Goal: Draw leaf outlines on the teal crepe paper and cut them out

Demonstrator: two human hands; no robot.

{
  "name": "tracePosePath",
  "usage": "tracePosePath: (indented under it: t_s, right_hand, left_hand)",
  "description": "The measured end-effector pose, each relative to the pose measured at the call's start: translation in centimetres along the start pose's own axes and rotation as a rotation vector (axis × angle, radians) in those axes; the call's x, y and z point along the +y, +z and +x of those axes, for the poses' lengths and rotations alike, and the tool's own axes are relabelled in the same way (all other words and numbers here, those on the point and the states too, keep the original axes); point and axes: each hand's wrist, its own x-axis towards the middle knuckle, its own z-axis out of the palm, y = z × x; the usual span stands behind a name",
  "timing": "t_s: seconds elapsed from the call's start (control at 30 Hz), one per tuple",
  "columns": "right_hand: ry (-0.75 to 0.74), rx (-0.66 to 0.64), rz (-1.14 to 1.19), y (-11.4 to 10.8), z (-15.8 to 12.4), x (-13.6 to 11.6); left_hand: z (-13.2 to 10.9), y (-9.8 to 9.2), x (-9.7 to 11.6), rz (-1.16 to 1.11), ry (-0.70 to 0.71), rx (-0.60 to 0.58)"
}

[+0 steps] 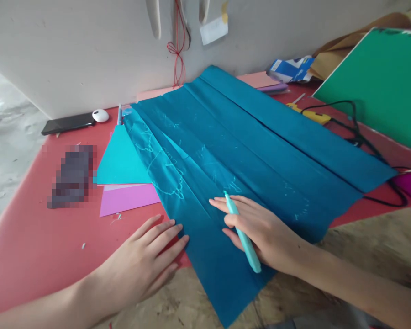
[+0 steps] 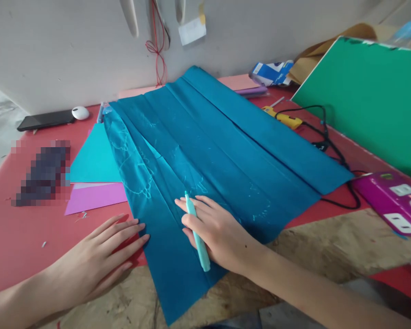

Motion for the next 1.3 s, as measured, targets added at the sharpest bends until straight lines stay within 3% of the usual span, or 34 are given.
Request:
tracePosePath:
  t_s: [0.3,0.43,0.63,0.77,0.93,1.3]
  right_hand:
    - [-0.011,0.006,-0.047,0.0,0.2,-0.3]
    - [0.034,0.054,-0.012,-0.2,1.1,-0.4]
    - [0.238,0.144,0.073,0.1,7.5,3.1]
    - [0.351,0.102,0.071,1.9,12.3,6.2]
    - [0.44,0.046,0.046,3.7,14.2,7.2]
    - [0.45,0.026,-0.096,3.9,13.8,7.1]
  left_hand:
    - [0.1,-0.4,-0.2,-0.092,-0.025,-0.016]
    - [0.9,-0.6,-1.5,-0.077,-0.01,-0.016]
    - [3.6,1.2,-6.9,0.098,-0.415,-0.051]
    - [4.1,3.1,-9.2,0.135,-0.527,-0.132]
    - [3.8,3.7,-9.2,0.147,-0.562,-0.221]
    - [4.1,3.4,-9.0,0.174,-0.554,-0.264]
